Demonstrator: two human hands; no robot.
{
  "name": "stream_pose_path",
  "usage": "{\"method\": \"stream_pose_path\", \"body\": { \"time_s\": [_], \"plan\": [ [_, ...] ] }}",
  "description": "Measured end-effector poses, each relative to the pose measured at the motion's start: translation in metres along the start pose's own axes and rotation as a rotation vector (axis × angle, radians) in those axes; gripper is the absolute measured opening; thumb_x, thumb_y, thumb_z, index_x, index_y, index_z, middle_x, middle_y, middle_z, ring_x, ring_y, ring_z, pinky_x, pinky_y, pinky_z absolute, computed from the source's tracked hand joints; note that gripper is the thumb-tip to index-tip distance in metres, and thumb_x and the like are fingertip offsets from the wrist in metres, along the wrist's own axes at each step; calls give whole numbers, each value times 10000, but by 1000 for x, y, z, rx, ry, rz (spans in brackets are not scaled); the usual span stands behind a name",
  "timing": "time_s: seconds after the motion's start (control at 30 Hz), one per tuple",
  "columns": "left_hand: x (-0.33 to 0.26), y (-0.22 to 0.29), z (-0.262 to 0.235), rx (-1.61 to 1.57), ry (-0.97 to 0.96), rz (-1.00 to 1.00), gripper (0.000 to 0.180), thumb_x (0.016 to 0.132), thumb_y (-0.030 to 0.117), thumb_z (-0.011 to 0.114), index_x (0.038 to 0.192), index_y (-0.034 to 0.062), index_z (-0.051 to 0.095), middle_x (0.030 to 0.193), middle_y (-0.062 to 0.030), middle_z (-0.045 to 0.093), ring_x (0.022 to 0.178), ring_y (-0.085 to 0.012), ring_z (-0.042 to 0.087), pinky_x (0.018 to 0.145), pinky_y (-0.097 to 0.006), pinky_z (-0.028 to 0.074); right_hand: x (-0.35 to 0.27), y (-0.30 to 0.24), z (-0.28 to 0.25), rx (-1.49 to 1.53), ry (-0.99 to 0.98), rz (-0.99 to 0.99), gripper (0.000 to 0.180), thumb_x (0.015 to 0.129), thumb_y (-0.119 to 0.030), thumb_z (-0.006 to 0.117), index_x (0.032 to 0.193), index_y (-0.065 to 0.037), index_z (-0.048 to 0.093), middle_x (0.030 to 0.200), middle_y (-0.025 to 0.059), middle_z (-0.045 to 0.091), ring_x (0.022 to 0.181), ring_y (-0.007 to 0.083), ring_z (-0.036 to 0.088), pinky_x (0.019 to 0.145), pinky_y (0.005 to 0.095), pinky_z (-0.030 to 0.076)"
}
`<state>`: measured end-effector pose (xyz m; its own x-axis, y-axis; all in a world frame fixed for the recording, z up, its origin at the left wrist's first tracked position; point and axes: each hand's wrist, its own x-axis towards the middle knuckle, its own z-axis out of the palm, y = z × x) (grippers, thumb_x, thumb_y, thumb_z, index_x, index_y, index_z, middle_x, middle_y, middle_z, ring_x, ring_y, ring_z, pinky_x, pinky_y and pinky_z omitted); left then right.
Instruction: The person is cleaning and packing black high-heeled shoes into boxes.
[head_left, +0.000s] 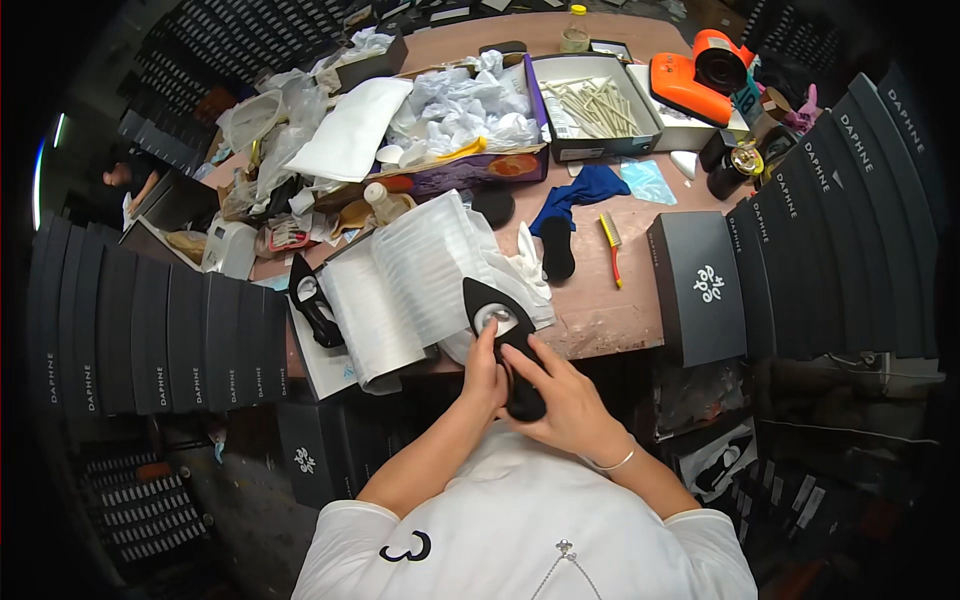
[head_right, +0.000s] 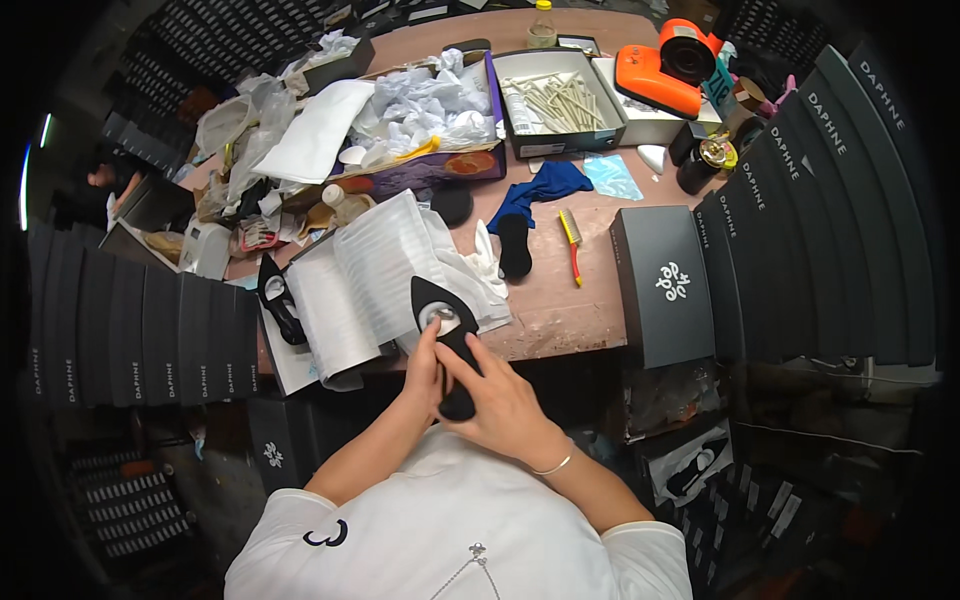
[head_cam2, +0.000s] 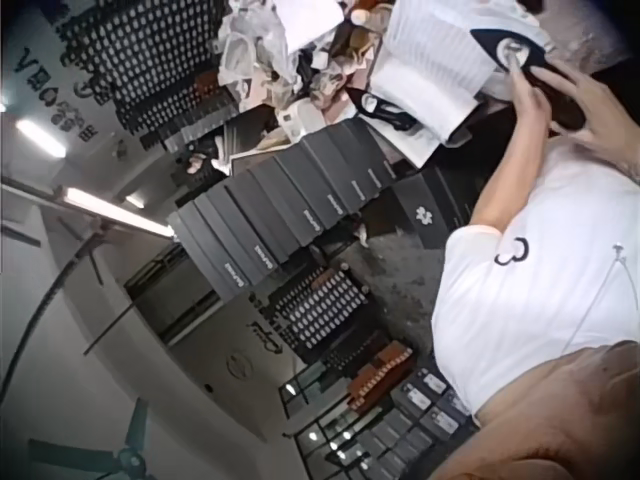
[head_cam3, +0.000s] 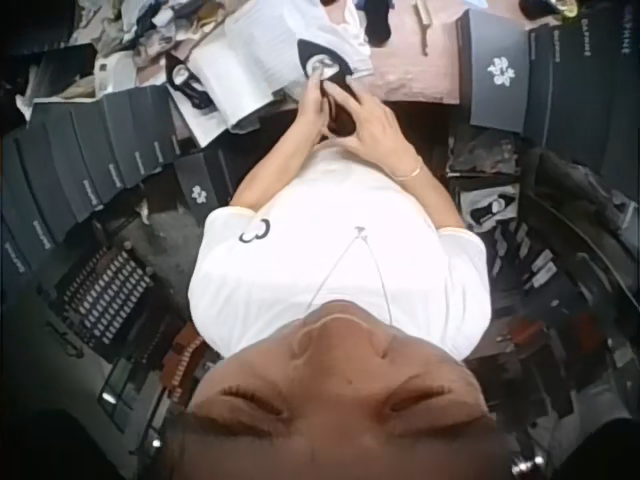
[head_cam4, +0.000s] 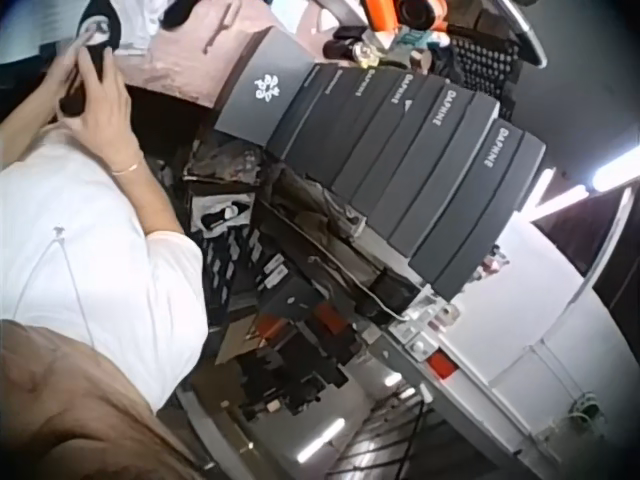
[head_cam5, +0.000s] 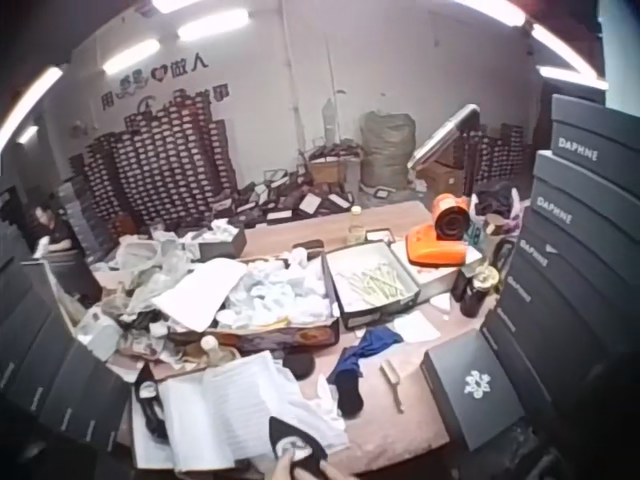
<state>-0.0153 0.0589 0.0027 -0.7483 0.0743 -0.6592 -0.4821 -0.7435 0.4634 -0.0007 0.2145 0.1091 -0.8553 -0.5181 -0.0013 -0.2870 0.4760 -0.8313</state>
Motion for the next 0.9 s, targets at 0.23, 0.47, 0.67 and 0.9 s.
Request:
{"method": "stream_pose_path", "body": {
  "time_s": [0.23,0.47,0.67,0.9],
  "plan": [
    [46,26,-11,1147,-148,434,400,891,80,615,1278,11,537,1156,-112,607,1094,-206,576,966,-285,434,-135,90,-65,604,363,415,660,831,-420,707,1310,2,540,1328,175,544,1219,238,515,1018,331,382],
    [172,44,21,2506,-329,701,243,775,110,662,1012,62,680,1143,-147,613,1091,-288,562,876,-467,442,-140,68,-38,421,481,485,655,814,-463,716,1295,-43,567,1401,188,464,1259,279,479,995,363,413],
    [177,61,11,2660,-305,749,283,768,191,701,1015,63,651,1069,-150,610,1059,-289,575,855,-532,436,-145,66,-24,481,451,488,653,805,-472,724,1280,-48,580,1384,193,481,1252,269,485,980,349,417],
    [95,26,11,2221,-322,620,374,805,224,692,1089,10,577,1006,-179,588,1007,-356,559,894,-463,450,-125,78,-38,455,481,445,667,803,-499,710,1280,-52,580,1376,204,487,1278,298,464,1026,372,371]
  ]
}}
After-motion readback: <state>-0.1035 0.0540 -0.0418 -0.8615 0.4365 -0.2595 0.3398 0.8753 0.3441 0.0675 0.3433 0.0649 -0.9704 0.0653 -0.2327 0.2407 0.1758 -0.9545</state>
